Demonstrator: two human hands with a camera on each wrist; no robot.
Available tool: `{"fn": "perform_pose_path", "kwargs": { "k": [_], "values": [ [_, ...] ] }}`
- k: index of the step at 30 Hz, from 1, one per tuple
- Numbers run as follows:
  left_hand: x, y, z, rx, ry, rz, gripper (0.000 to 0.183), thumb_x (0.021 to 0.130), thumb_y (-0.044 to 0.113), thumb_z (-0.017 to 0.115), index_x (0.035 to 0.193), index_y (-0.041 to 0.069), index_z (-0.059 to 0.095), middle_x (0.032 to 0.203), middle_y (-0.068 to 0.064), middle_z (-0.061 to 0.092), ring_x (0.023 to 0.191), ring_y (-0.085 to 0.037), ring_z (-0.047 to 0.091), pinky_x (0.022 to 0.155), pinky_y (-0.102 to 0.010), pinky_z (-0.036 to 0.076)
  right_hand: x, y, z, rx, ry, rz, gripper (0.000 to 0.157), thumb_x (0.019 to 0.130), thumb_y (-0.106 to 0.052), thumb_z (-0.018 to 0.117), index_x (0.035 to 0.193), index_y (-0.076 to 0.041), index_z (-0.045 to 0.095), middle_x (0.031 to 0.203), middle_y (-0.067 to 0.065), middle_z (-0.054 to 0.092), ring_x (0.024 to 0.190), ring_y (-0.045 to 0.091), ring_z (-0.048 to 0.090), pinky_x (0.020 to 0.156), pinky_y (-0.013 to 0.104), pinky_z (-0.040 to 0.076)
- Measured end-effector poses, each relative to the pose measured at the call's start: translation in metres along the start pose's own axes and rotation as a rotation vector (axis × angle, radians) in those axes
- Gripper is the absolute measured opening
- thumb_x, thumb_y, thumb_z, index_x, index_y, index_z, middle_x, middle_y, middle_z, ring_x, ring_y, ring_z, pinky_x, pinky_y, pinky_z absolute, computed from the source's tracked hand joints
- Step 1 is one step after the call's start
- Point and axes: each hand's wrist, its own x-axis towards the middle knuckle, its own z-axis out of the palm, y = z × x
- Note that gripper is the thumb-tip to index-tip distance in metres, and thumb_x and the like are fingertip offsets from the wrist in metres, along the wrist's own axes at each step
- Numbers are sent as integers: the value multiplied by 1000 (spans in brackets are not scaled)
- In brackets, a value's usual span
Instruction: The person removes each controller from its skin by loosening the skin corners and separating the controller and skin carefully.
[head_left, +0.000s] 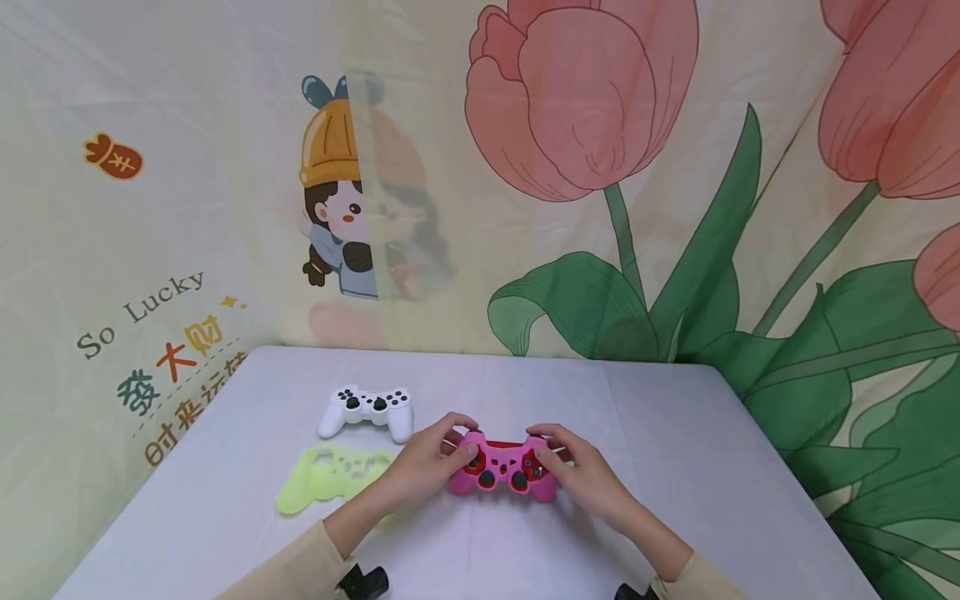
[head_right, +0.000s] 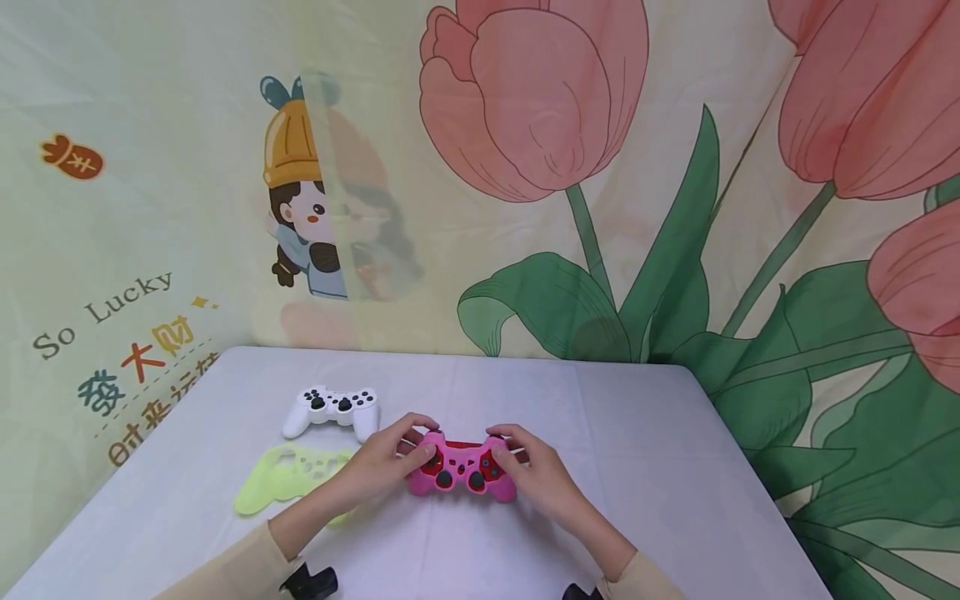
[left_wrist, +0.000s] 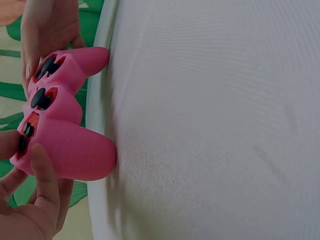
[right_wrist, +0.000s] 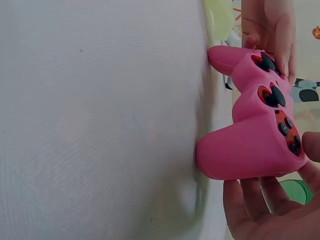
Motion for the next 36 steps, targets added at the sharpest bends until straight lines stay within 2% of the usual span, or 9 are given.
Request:
{"fn": "perform_pose_path", "kwargs": {
  "k": [5,12,18,25,31,36],
  "values": [
    [0,1,-1,-14,-6,23,35,105,35,68,137,23,61,124,-5,70,111,-23,67,86,-37,58,-1,-1,0,5,7,-1,33,104,-23,71,136,-32,68,122,2,68,107,22,62,81,39,61],
    [1,3,-4,-7,13,45,31,104,31,71,134,32,61,122,-1,71,115,-23,66,92,-42,57,-2,-4,-2,12,29,-49,32,102,-25,73,133,-30,69,128,0,71,112,24,65,91,45,60],
    [0,3,-6,-7,14,77,33,103,28,72,134,29,62,120,0,72,115,-24,67,90,-43,57,-2,-5,-1,-3,45,-104,31,101,-22,75,132,-27,70,125,-2,71,114,23,67,97,46,59],
    [-1,2,-8,-2,19,136,33,101,21,74,133,21,63,117,1,74,113,-21,68,87,-37,58,-3,0,-4,22,15,-199,32,100,-17,76,130,-21,70,123,-3,71,113,20,67,93,33,60],
    [-3,2,-9,-25,-5,174,32,99,13,75,127,24,63,117,1,74,114,-21,68,81,-28,60,-7,0,-6,45,-9,-263,32,98,-10,78,129,-16,71,122,1,70,111,23,65,95,37,60],
    [-5,4,-11,-2,-35,180,33,98,9,75,128,17,63,118,1,73,117,-24,67,82,-28,60,-9,3,-7,68,-42,-321,31,97,-9,78,127,-17,71,122,5,69,111,24,65,95,35,60]
  ]
}}
